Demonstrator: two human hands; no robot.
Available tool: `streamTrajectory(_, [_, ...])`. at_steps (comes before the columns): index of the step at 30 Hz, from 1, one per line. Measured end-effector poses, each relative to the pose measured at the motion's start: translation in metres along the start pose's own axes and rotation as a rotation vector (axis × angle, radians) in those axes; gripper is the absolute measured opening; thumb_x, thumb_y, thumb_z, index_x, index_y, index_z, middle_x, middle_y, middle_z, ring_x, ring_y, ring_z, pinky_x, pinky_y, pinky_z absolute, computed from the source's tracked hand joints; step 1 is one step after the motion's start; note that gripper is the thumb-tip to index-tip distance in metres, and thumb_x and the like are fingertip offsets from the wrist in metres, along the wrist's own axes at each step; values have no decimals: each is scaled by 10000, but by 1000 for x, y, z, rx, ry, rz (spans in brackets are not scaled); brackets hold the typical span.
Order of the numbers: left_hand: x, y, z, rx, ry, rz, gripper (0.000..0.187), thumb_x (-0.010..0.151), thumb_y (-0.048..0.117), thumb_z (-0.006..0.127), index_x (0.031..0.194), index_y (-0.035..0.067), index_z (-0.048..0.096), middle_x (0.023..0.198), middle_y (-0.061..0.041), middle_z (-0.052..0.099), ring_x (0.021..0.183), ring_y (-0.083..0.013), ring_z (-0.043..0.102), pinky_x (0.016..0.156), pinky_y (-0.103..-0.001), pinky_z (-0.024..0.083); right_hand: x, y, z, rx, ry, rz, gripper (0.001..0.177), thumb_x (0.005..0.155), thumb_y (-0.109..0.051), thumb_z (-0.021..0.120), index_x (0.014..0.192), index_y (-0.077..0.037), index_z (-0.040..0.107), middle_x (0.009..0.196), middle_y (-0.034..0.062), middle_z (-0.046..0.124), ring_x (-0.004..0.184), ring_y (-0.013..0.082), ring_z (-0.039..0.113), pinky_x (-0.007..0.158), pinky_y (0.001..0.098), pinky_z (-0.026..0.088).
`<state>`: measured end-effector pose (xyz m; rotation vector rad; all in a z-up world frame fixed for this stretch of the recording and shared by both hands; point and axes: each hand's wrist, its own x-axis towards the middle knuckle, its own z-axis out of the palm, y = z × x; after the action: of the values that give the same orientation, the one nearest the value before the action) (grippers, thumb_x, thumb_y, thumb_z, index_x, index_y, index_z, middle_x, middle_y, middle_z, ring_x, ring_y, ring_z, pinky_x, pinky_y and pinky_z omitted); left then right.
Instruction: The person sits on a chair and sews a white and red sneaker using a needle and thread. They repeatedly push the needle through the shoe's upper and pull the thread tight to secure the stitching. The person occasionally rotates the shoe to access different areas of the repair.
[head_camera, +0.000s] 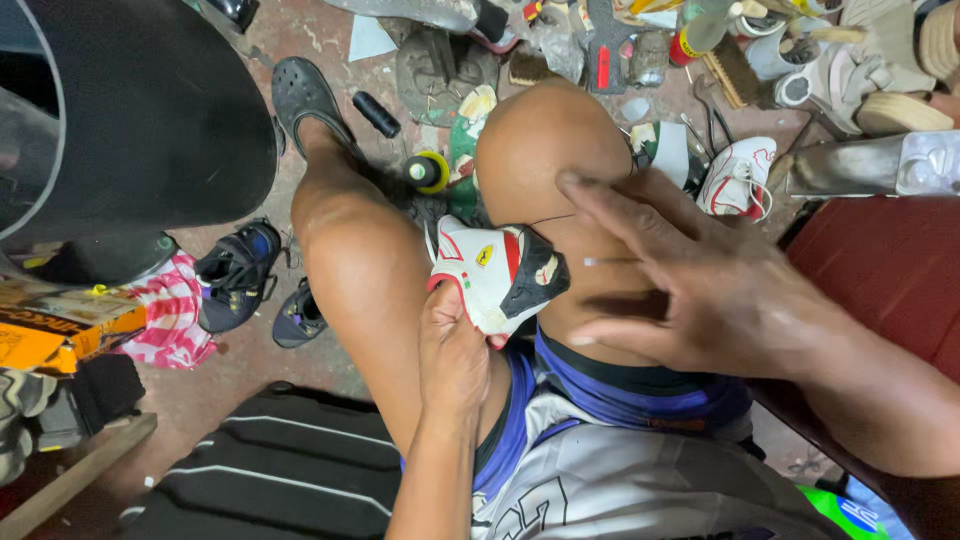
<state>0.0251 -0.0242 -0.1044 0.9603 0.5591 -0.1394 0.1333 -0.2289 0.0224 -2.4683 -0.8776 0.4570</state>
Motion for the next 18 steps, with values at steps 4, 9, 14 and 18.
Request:
streamTrajectory(4, [-4, -3, 10, -252, 61, 52, 144, 1038, 98, 598, 1122, 32, 695, 933, -16, 723, 666, -40, 582, 504, -189, 399, 9, 0, 24, 29, 79, 14, 846, 755, -495, 832, 1405, -83, 481, 838, 100, 719, 704, 255, 729, 588, 385, 571])
streamTrajectory(9, [-8, 6, 12, -293, -28, 94, 253, 1045, 56, 636, 1290, -2, 621, 1120, -59, 707, 819, -64, 611, 622, -199, 440, 5, 3, 20, 207, -97, 165, 328, 852, -362, 808, 1057, -133, 692, 694, 58, 731, 608, 186, 716, 557, 350, 531])
streamTrajectory(14, [-13, 26, -3, -166, -248, 51, 469, 983, 132, 649, 1409, -30, 538, 1282, -85, 664, 1142, -144, 628, 996, -289, 483, -3, 11, 6, 481, -26, 44, 168, 903, -233, 726, 883, -67, 718, 781, 40, 739, 660, 133, 696, 617, 295, 545])
streamTrajectory(18, [-12, 26, -8, 37, -300, 80, 387, 1058, 174, 568, 1366, -58, 554, 1263, -86, 667, 1130, -147, 623, 993, -305, 491, 12, -6, 4, 952, 146, -271, 178, 1063, -152, 566, 921, -45, 576, 1005, 103, 643, 929, 221, 610, 899, 354, 511])
